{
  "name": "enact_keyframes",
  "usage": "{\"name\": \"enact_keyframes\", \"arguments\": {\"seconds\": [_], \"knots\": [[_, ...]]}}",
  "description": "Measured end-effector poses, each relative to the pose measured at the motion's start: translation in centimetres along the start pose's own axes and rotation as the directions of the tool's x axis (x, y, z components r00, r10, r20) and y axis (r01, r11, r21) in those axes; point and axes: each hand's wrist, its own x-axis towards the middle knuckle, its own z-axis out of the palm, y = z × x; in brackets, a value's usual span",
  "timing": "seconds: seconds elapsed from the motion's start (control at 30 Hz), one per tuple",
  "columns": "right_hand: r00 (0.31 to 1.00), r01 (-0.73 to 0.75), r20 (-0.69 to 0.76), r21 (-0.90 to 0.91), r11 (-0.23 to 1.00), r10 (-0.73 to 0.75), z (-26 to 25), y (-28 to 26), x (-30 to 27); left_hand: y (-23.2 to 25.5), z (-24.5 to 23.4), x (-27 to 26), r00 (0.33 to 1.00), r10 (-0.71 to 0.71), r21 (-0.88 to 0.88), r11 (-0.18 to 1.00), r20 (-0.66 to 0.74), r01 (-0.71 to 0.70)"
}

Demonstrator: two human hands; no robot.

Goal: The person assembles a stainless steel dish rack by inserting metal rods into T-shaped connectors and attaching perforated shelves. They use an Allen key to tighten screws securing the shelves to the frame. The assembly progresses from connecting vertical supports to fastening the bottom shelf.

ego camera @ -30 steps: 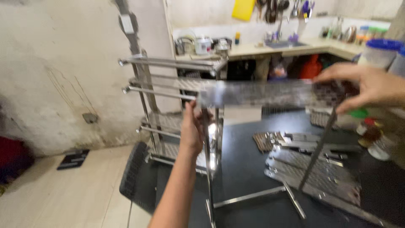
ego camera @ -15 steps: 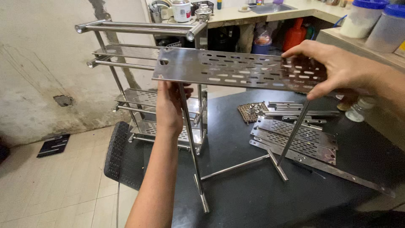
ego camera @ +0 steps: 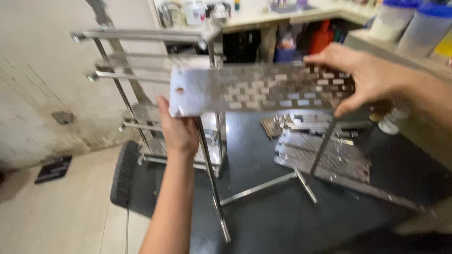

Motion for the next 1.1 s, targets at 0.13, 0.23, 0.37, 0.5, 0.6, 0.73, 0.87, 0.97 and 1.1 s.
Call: {"name": "enact_keyframes", "arguments": {"seconds": [0.13, 0.23, 0.37, 0.5, 0.6, 0.73, 0.87, 0.97, 1.1], "knots": [[0.992, -0.121, 0.041, -0.010, 0.993, 0.121, -0.1, -0.4, 0.2, -0.3, 0.3, -0.7, 0.997, 0.021, -0.026, 0.999, 0.073, -0.019], [0.986, -0.159, 0.040, -0.068, 0.985, 0.162, -0.1, -0.4, 0.4, -0.4, 0.9, -1.0, 0.995, -0.084, 0.023, 0.996, -0.045, 0.085], [0.981, -0.185, 0.027, -0.150, 0.971, 0.191, -0.4, -0.4, 0.7, 0.6, 1.5, -1.4, 0.992, -0.062, -0.020, 0.998, 0.114, 0.064], [0.964, -0.229, 0.090, -0.185, 0.956, 0.249, -0.5, -0.5, 0.7, 0.8, 1.5, -1.2, 0.996, -0.028, 0.084, 0.996, 0.080, 0.021], [0.960, -0.240, 0.104, -0.178, 0.954, 0.261, -0.5, -0.4, 0.6, 0.4, 0.9, -0.9, 0.996, -0.041, 0.060, 0.998, 0.075, 0.037], [0.981, -0.182, 0.049, -0.129, 0.975, 0.189, -0.5, -0.3, 0.4, -0.3, 0.3, -0.6, 0.997, -0.072, 0.035, 0.997, 0.032, 0.071], [0.973, -0.211, 0.057, -0.150, 0.966, 0.222, -0.2, 0.2, 0.3, -0.7, 0.2, -0.6, 0.995, -0.098, 0.013, 0.995, 0.021, 0.097], [0.971, -0.231, 0.026, -0.170, 0.958, 0.239, -0.2, 0.9, -0.2, -0.8, 0.2, -0.7, 0.992, -0.123, 0.010, 0.992, 0.028, 0.123], [0.990, -0.095, -0.120, -0.163, 0.982, 0.076, -0.1, 2.3, -0.7, -0.9, 0.2, -0.5, 0.996, -0.055, 0.042, 0.998, 0.063, 0.052]]}}
